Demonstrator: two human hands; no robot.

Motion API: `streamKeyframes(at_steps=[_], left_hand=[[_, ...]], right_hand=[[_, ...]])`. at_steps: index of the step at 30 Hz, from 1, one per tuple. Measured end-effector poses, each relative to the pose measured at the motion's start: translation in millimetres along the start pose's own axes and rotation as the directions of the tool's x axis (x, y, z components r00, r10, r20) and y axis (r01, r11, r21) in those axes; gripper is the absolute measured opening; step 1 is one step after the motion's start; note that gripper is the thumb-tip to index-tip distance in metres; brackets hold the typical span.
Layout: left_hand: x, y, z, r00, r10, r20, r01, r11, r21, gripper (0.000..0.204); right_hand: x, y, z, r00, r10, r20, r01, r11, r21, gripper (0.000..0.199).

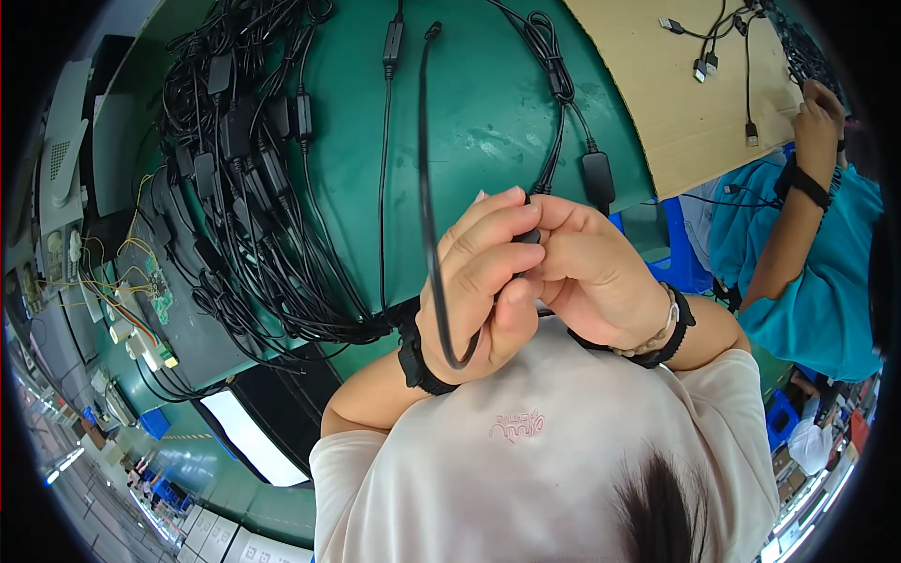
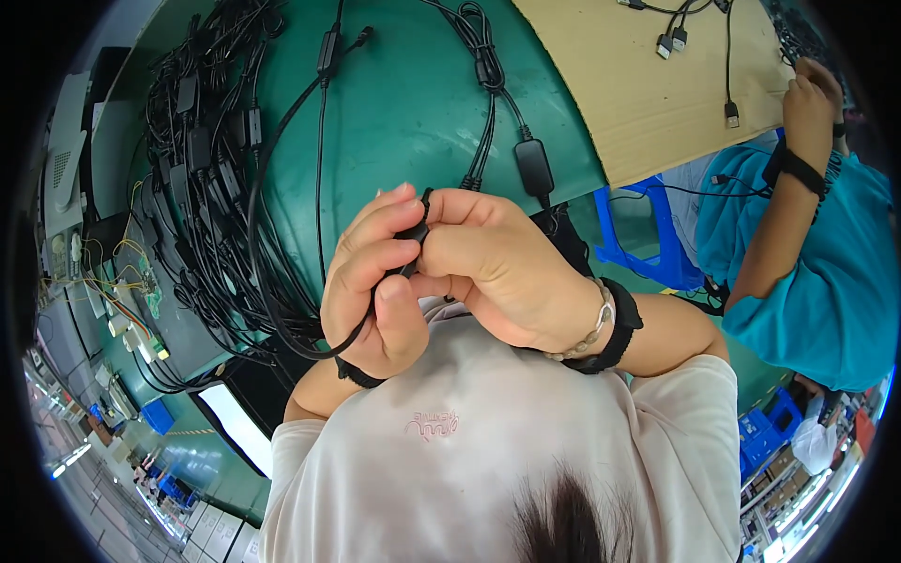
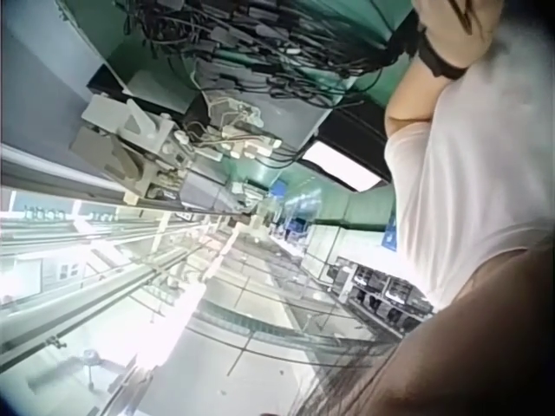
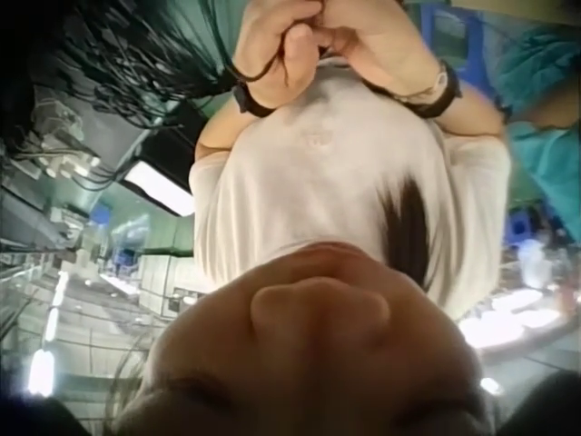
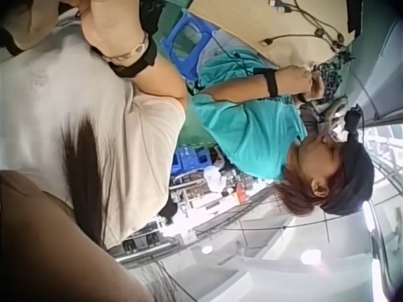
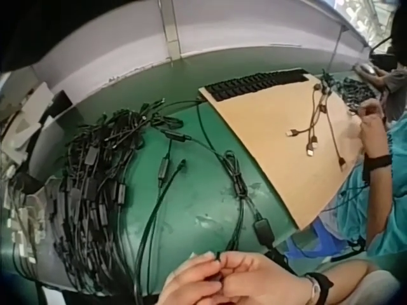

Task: The person picks up a cable and its plastic housing pieces, fits the circuit board into one piece, and snaps the second piece over it. They press the assembly together by hand before placing the completed cable onto a pile and repeating the process.

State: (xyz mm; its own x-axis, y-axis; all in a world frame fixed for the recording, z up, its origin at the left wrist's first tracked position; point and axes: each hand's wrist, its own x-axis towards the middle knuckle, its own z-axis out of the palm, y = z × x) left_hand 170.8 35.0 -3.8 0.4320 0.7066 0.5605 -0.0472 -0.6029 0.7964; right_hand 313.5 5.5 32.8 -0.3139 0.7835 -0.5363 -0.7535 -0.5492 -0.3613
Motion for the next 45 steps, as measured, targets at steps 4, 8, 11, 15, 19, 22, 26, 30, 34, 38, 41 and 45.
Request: streamKeyframes(at_steps=[4,8,11,15,19,22,26,30,34,38,41,45], left_hand=[[-2,-2,6,0.997,-0.028,-0.065,0.025,0.999,-0.043,0.016],[-3,-4,9,0.994,-0.034,-0.101,0.029,0.998,-0.051,0.017],[-4,-10,9,0.992,-0.038,-0.121,0.028,0.996,-0.081,0.02],[-5,-9,6,0.983,-0.13,-0.133,0.1,0.972,-0.211,0.026],[6,11,-3,0.952,-0.303,-0.036,0.281,0.915,-0.29,0.033],[12,17,-15,0.935,-0.34,0.103,0.355,0.908,-0.222,0.038],[5,9,-20,0.952,-0.273,0.142,0.295,0.939,-0.174,0.047],[10,14,-24,0.972,-0.183,0.149,0.183,0.983,0.011,0.048],[1,18,-23,0.987,-0.162,-0.003,0.16,0.975,0.155,0.04],[1,17,-21,0.987,-0.143,-0.068,0.153,0.973,0.172,0.035],[0,14,-22,0.989,-0.139,-0.045,0.143,0.985,0.101,0.035],[-1,11,-24,0.996,-0.084,-0.008,0.084,0.979,0.188,0.033]], right_hand=[[1,3,-2,0.999,-0.034,0.008,0.033,0.999,0.008,0.017],[4,12,-9,0.997,-0.077,0.028,0.077,0.997,-0.013,0.026],[6,10,-8,0.99,-0.12,0.076,0.126,0.989,-0.079,0.025],[8,8,-6,0.983,-0.159,0.087,0.171,0.974,-0.151,0.026],[8,-2,0,0.992,-0.118,0.041,0.123,0.977,-0.173,0.019],[4,-12,2,0.997,-0.065,0.042,0.071,0.981,-0.182,0.015],[2,-14,-2,0.995,-0.032,0.093,0.051,0.975,-0.216,0.016],[3,-10,-5,0.989,-0.111,0.102,0.134,0.958,-0.255,0.025],[3,-6,-3,0.984,-0.16,0.074,0.175,0.944,-0.281,0.04],[4,-4,-4,0.982,-0.174,0.072,0.188,0.936,-0.298,0.043],[5,-4,-5,0.982,-0.177,0.071,0.191,0.925,-0.329,0.043],[5,-7,-4,0.983,-0.164,0.081,0.183,0.91,-0.373,0.043]])
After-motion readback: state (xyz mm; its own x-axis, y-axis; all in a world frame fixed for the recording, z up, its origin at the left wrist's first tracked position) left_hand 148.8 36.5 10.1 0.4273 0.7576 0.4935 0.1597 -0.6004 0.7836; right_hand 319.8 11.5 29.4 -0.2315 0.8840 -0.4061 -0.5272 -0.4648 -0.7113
